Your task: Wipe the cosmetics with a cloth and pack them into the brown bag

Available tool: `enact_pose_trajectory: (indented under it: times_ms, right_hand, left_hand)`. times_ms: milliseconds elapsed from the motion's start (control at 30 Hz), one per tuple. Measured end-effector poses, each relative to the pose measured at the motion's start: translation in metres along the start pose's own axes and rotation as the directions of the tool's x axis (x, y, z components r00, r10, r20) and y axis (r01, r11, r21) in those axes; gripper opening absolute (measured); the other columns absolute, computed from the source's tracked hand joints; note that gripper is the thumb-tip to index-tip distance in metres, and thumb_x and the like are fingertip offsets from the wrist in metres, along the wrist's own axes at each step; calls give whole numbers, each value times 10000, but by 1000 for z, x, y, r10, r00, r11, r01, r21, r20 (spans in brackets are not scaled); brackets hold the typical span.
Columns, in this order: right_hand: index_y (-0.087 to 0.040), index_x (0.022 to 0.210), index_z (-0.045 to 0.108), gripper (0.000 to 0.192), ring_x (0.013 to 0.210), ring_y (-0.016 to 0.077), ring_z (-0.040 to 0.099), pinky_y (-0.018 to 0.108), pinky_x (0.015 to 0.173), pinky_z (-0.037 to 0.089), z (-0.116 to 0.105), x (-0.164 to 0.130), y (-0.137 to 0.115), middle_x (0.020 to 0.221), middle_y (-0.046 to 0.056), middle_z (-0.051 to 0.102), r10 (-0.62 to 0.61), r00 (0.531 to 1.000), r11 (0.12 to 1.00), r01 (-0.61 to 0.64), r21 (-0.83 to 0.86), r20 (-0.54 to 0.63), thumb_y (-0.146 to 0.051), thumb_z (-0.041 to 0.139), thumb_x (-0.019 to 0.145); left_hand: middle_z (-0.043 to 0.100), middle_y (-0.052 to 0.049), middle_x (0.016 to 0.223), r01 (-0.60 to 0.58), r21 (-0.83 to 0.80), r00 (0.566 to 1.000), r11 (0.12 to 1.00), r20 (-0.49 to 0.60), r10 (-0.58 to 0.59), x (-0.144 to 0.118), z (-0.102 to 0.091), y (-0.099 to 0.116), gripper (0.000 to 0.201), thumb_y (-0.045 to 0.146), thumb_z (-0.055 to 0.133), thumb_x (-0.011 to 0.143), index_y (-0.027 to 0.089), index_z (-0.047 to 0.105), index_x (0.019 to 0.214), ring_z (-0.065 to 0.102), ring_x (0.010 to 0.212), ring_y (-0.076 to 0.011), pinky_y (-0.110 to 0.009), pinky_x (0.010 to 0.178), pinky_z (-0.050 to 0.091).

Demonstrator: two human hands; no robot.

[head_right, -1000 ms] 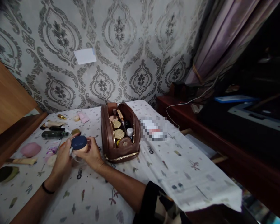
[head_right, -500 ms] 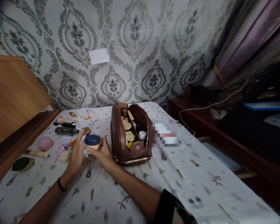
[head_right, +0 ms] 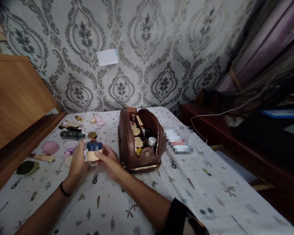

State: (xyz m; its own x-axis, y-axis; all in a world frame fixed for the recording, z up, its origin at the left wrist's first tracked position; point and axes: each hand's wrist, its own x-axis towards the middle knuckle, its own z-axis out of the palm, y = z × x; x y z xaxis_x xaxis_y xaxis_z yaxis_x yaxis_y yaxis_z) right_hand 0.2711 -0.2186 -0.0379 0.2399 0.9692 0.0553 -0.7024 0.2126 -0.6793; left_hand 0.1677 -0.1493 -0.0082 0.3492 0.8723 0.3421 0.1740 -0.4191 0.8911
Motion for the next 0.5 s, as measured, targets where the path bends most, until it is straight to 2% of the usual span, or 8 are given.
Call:
enact_pose_trajectory:
  times_ms: [133, 333, 500]
  right_hand:
    - [-230, 973, 567, 504, 674, 129, 640, 214, 579, 453, -7, 3, 5, 808, -12, 690, 5, 997, 999, -2, 38, -80, -444, 873, 633]
    - [-197, 952, 634, 478, 711, 125, 616, 221, 597, 467, -3, 2, 5, 879, 7, 676, -25, 997, 998, 21, -53, -66, -479, 854, 636]
    - [-174, 969, 634, 516, 697, 106, 563, 200, 579, 439, -1, 2, 6, 850, -11, 652, -4, 994, 989, -12, -150, -105, -376, 891, 571]
  left_hand:
    - [676, -112, 1193, 21, -49, 1000, 999, -17, -22, 2, 4, 0, 540, 565, 306, 964, 170, 636, 1129, 588, 1182, -246, -409, 1069, 423]
    - [656, -120, 1238, 10, -82, 1000, 997, -1, -10, 1, 4, -2, 580, 613, 328, 948, 170, 620, 1184, 577, 1205, -248, -415, 1090, 399]
    - [565, -126, 1378, -64, -90, 991, 994, 112, 74, -7, 6, -1, 628, 613, 289, 962, 174, 557, 1322, 477, 1327, -240, -414, 1164, 304]
